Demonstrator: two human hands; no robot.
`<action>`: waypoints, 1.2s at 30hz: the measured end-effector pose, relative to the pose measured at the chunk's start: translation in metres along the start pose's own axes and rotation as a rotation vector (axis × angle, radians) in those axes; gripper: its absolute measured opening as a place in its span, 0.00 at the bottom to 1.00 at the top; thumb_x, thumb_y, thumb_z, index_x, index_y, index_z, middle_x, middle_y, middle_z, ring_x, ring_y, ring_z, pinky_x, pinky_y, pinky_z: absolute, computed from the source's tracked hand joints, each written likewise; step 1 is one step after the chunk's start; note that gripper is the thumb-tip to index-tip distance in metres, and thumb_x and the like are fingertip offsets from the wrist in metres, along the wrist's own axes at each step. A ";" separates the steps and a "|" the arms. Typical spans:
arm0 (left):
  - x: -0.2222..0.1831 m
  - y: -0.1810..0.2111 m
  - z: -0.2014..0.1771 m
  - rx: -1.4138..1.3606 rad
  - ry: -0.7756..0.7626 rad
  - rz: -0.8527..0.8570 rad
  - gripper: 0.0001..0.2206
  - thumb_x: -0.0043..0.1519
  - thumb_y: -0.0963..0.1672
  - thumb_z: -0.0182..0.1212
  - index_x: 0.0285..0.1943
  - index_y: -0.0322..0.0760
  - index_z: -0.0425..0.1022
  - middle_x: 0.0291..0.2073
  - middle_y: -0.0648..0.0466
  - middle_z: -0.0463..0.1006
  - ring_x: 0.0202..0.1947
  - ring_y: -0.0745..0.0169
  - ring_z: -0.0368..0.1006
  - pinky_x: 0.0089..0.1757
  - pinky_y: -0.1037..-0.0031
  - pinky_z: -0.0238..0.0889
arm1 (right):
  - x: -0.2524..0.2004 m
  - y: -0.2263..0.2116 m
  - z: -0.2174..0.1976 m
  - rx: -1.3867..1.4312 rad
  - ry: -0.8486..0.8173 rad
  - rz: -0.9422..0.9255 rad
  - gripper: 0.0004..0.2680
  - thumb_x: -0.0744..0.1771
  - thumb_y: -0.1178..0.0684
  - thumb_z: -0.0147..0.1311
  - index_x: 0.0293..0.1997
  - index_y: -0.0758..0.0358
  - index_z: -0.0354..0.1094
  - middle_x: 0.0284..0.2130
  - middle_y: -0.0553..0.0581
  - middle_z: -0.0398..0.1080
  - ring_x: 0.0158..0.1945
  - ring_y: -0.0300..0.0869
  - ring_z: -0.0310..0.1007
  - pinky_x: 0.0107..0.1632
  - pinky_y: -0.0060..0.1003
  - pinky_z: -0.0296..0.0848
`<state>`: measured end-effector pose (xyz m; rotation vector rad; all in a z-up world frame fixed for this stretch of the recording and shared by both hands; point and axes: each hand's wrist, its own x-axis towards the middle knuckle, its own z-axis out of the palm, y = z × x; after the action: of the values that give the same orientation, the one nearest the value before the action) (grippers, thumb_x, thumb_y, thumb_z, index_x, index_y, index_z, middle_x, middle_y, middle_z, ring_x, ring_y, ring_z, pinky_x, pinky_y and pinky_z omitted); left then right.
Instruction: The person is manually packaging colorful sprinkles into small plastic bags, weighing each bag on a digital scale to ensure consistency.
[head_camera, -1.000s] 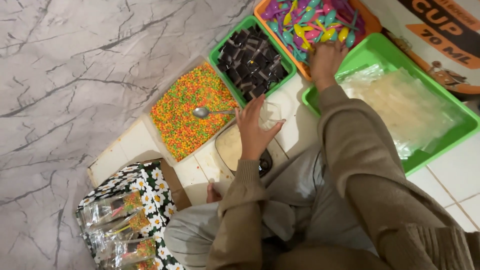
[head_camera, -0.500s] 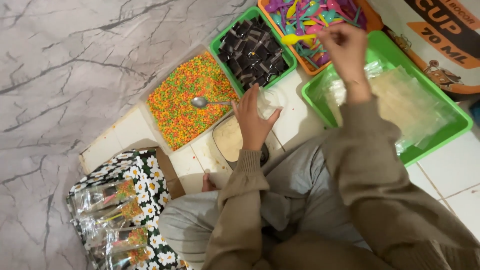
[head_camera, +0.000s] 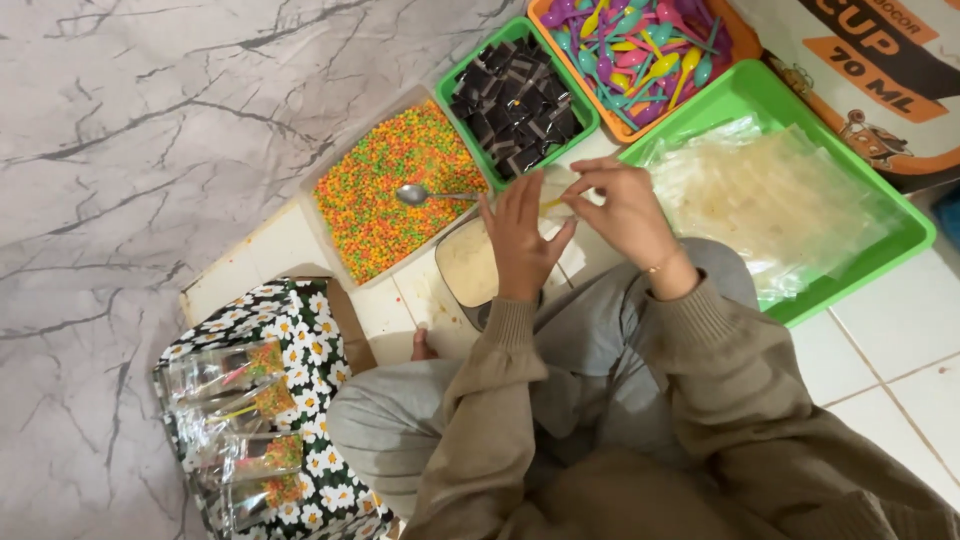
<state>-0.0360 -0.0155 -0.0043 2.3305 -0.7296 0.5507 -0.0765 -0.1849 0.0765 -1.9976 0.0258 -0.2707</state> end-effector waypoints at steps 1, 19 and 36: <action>-0.003 -0.001 0.001 0.005 0.000 -0.001 0.40 0.47 0.49 0.80 0.71 0.41 0.67 0.61 0.48 0.73 0.65 0.50 0.67 0.70 0.42 0.28 | 0.001 0.010 0.008 0.004 -0.002 -0.002 0.03 0.64 0.61 0.62 0.38 0.63 0.79 0.48 0.69 0.76 0.51 0.65 0.76 0.49 0.49 0.78; -0.004 0.000 -0.005 -0.045 0.057 0.008 0.36 0.58 0.50 0.70 0.76 0.42 0.61 0.68 0.51 0.67 0.71 0.50 0.62 0.71 0.44 0.30 | 0.008 0.058 0.040 0.280 0.030 0.134 0.06 0.61 0.64 0.67 0.38 0.66 0.79 0.30 0.64 0.73 0.34 0.44 0.76 0.34 0.35 0.81; -0.013 -0.119 -0.120 -0.500 -0.093 -0.237 0.29 0.60 0.47 0.71 0.72 0.46 0.68 0.61 0.48 0.70 0.64 0.45 0.67 0.63 0.54 0.59 | 0.015 0.087 0.043 0.252 -0.136 0.051 0.07 0.73 0.57 0.53 0.51 0.68 0.76 0.44 0.68 0.74 0.47 0.51 0.76 0.47 0.42 0.78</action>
<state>0.0046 0.1476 0.0223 1.9419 -0.5454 0.1319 -0.0445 -0.1863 -0.0163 -1.7577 -0.0427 -0.0990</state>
